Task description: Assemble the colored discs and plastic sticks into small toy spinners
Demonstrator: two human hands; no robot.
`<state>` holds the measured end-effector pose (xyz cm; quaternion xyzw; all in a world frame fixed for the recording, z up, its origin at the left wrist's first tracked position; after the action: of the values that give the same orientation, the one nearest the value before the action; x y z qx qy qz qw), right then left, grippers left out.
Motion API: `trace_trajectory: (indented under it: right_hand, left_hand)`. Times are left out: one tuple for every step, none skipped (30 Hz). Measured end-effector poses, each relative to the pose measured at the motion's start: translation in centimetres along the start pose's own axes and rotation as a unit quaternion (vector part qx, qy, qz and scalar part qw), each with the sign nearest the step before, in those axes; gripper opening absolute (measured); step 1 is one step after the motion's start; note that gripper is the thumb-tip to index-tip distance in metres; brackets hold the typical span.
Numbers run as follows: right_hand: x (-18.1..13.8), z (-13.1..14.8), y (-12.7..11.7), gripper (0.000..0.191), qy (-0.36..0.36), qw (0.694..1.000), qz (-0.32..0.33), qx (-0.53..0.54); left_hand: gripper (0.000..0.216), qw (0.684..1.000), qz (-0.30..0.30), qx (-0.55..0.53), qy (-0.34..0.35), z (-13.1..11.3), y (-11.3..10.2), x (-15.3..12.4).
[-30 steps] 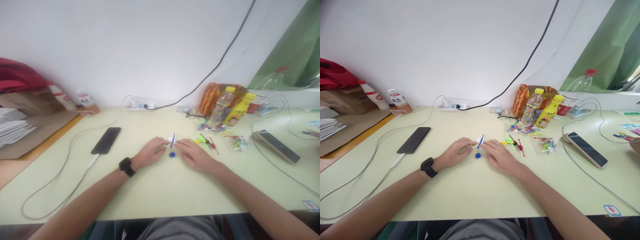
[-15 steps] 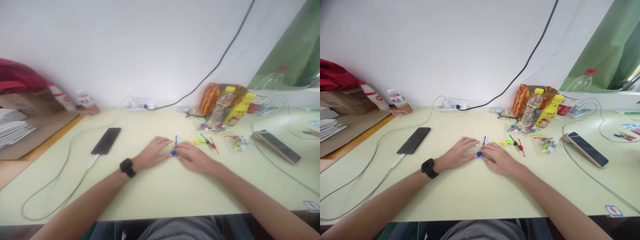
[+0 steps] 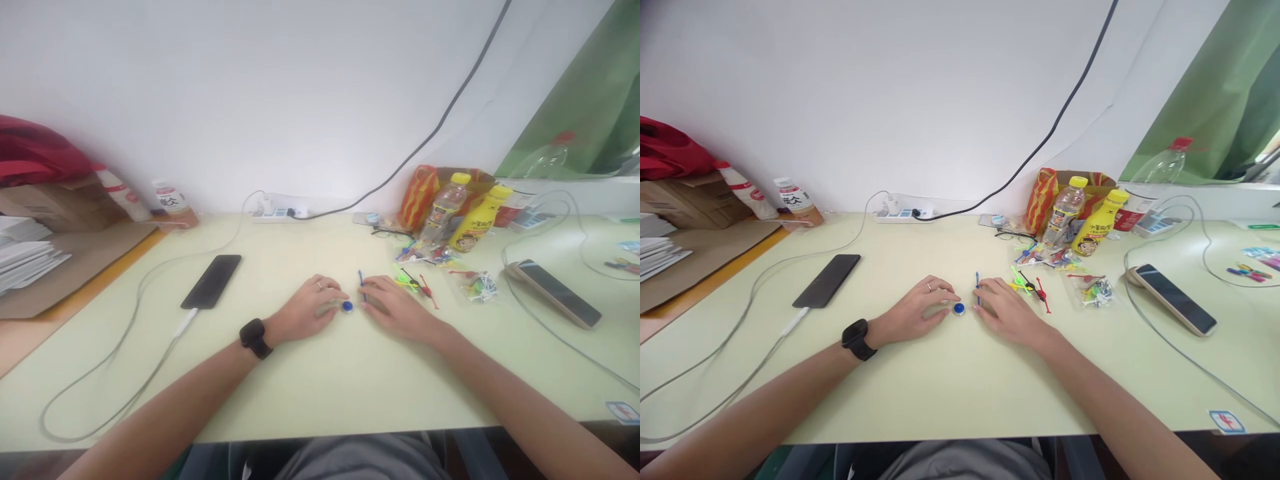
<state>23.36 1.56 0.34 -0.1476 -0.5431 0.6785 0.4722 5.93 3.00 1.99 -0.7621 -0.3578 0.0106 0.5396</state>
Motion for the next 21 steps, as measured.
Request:
trace_trajectory:
  right_hand:
    - [0.0,-0.2,-0.1,0.030,0.004,1.000,-0.004,-0.003]
    - [0.0,-0.3,-0.1,0.029,0.007,1.000,-0.008,-0.006]
    - [0.0,-0.5,-0.1,0.029,0.012,1.000,-0.011,-0.009]
    - [0.0,-0.7,-0.2,0.028,0.016,1.000,-0.013,-0.012]
    - [0.0,-0.8,-0.2,0.029,0.020,1.000,-0.015,-0.015]
    - [0.0,-0.9,-0.2,0.030,0.023,0.999,-0.016,-0.017]
    - [0.0,-1.0,-0.2,0.031,0.024,0.999,-0.016,-0.018]
    - [-0.1,-1.0,-0.3,0.032,0.024,0.999,-0.017,-0.019]
    - [-0.1,-1.0,-0.3,0.033,0.024,0.999,-0.017,-0.019]
    - [-0.1,-1.0,-0.3,0.035,0.023,0.999,-0.018,-0.020]
    - [-0.1,-1.0,-0.3,0.036,0.022,0.999,-0.019,-0.020]
    - [-0.1,-1.0,-0.4,0.037,0.022,0.999,-0.020,-0.021]
    - [-0.1,-1.0,-0.4,0.037,0.021,0.999,-0.021,-0.023]
    - [-0.1,-1.0,-0.4,0.037,0.020,0.999,-0.020,-0.025]
    - [-0.1,-0.9,-0.4,0.036,0.019,0.999,-0.019,-0.026]
    - [-0.1,-0.9,-0.4,0.035,0.016,0.999,-0.017,-0.026]
    - [-0.1,-0.8,-0.4,0.034,0.014,0.999,-0.016,-0.025]
    - [0.0,-0.8,-0.4,0.034,0.012,1.000,-0.015,-0.023]
    - [0.0,-0.7,-0.4,0.034,0.010,1.000,-0.015,-0.021]
    - [0.0,-0.6,-0.5,0.035,0.008,1.000,-0.016,-0.019]
    - [0.0,-0.5,-0.5,0.036,0.007,1.000,-0.016,-0.018]
  left_hand:
    - [0.031,1.000,-0.012,0.008,-0.012,0.4,-0.1,0.0]
    - [0.031,0.999,-0.028,0.016,-0.032,0.9,-0.3,0.0]
    - [0.029,0.997,-0.045,0.022,-0.057,1.6,-0.5,0.0]
    - [0.025,0.994,-0.060,0.022,-0.083,2.3,-0.7,-0.1]
    - [0.021,0.991,-0.070,0.018,-0.109,3.0,-0.8,-0.2]
    - [0.017,0.988,-0.075,0.011,-0.132,3.6,-0.8,-0.3]
    - [0.014,0.986,-0.075,0.004,-0.149,4.1,-0.8,-0.5]
    - [0.014,0.985,-0.070,-0.001,-0.157,4.3,-0.7,-0.6]
    - [0.015,0.986,-0.062,-0.005,-0.156,4.3,-0.6,-0.6]
    - [0.019,0.988,-0.051,-0.007,-0.146,4.0,-0.5,-0.6]
    - [0.023,0.991,-0.038,-0.009,-0.128,3.5,-0.4,-0.6]
    - [0.027,0.994,-0.025,-0.013,-0.109,2.9,-0.4,-0.5]
    - [0.031,0.996,-0.014,-0.017,-0.090,2.3,-0.4,-0.4]
    - [0.034,0.997,-0.008,-0.023,-0.076,1.7,-0.4,-0.3]
    - [0.036,0.997,-0.008,-0.028,-0.067,1.3,-0.6,-0.2]
    - [0.037,0.998,-0.011,-0.034,-0.061,0.9,-0.7,-0.2]
    - [0.037,0.998,-0.014,-0.039,-0.054,0.5,-0.8,-0.1]
    - [0.036,0.998,-0.012,-0.044,-0.046,0.3,-0.8,-0.1]
    - [0.034,0.998,-0.005,-0.047,-0.037,0.0,-0.7,0.0]
    - [0.033,0.998,0.004,-0.048,-0.027,-0.2,-0.5,0.0]
    - [0.031,0.999,0.015,-0.049,-0.017,-0.4,-0.2,0.0]
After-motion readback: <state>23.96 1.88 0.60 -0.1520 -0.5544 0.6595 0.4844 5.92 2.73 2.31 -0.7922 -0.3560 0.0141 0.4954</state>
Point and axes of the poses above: each hand's wrist, its own x-axis towards the middle knuckle, its own y-axis out of the palm, z = x × y, the point moved 8 cm from there along x, towards the middle knuckle
